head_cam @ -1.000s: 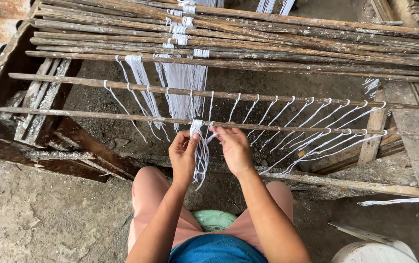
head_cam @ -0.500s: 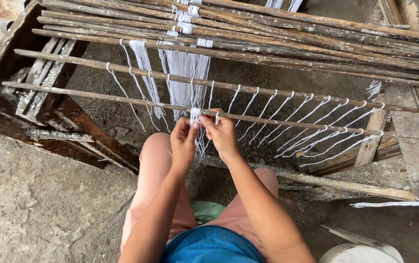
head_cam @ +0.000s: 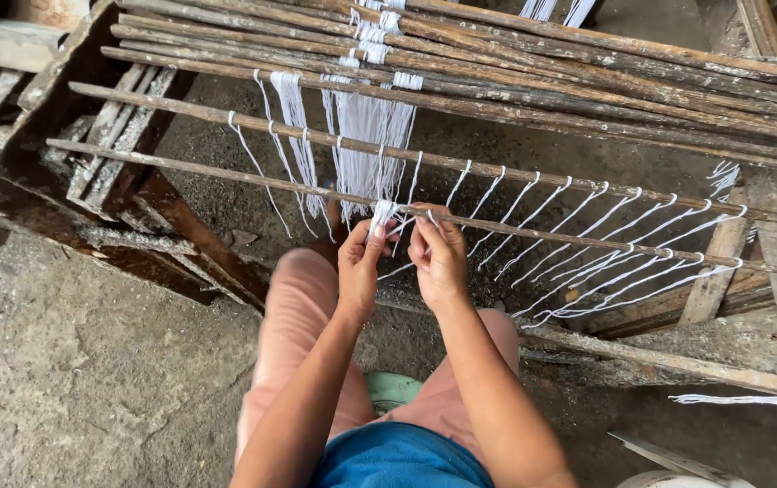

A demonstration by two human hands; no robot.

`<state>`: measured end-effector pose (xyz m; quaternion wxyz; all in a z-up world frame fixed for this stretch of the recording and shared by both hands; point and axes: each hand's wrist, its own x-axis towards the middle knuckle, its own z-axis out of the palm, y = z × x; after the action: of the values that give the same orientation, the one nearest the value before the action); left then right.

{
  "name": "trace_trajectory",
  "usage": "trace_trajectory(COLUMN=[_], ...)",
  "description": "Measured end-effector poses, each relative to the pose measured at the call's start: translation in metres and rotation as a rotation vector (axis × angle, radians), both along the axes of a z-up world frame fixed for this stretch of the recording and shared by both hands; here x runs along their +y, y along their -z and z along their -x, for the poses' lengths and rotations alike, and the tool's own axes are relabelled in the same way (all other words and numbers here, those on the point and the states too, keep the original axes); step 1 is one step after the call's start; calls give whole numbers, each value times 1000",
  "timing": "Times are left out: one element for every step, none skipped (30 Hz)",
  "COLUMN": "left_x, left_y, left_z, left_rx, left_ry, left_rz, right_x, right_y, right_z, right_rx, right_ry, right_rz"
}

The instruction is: Weaving cotton wicks onto wooden sticks using a manual frame for candle production

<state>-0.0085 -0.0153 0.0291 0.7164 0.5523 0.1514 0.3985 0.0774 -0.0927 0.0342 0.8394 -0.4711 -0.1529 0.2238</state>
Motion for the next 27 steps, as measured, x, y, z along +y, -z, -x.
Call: trace_trajectory(left_x=[1, 5, 5, 5, 7, 8, 6, 4, 5, 7, 4, 4, 5, 3, 3, 4, 3, 3, 3, 4, 5, 5, 5, 6, 7, 7, 8], left_y=[-3, -1, 1, 3, 2, 1, 1, 1, -2, -5, -9, -12, -15, -15, -15, -15, -14, -12, -11, -9, -8, -6, -5, -5, -4, -4, -5], left_z=[0, 0, -1, -3, -4, -7, -10, -6, -7, -8, -8, -8, -7, -9, -7, -5, -6, -7, -7, -9, -10, -11, -12, -13, -12, -12, -12], left_rx=[-10, -13, -5, 3, 0, 17, 38, 40, 102, 162, 163, 127, 86, 82, 67, 53, 56, 49, 41, 44, 34, 23, 22, 20, 21, 21, 21], left_ry=[-1, 6, -13, -31, 7, -25, -45, 5, -3, -12, 30, 29, 12, 38, 36, 34, 35, 35, 34, 35, 32, 29, 28, 27, 25, 24, 27], left_rz=[23, 16, 35, 54, 53, 51, 51, 52, 24, -7, -9, -27, -42, -41, -58, -76, -75, -68, -61, -60, -56, -53, -53, -54, -56, -57, -56], right_x=[-2, 1, 0, -2, -1, 0, -4, -11, -16, -20, -31, -42, -49, -63, -75, -86, -96, -105, -114, -118, -122, -126, -131, -137, -141, -144, -146], right_y=[-10, -7, -3, 1, -5, -10, -14, -5, 0, 5, 6, 8, 10, 7, 4, 1, 3, 5, 7, 5, 4, 2, 4, 6, 9, 10, 11], right_z=[1, 0, -2, -5, -2, -1, 0, 0, -5, -10, -14, -17, -20, -25, -29, -32, -37, -43, -49, -52, -55, -58, -61, -65, -67, -69, -71], right_rx=[-6, -9, 20, 50, 46, 104, 169, 170, 212, 252, 252, 263, 268, 264, 251, 238, 241, 223, 204, 207, 196, 184, 183, 188, 194, 194, 193], right_ry=[-56, -49, -125, -201, -163, -217, -259, -210, -197, -184, -142, -143, -160, -134, -129, -123, -121, -88, -56, -56, -40, -25, -26, -13, 0, -2, -3], right_rz=[-69, -76, -63, -50, -52, -12, 27, 25, 7, -13, -18, -32, -43, -44, -43, -41, -41, -22, -2, -2, 9, 19, 19, 22, 23, 22, 13])
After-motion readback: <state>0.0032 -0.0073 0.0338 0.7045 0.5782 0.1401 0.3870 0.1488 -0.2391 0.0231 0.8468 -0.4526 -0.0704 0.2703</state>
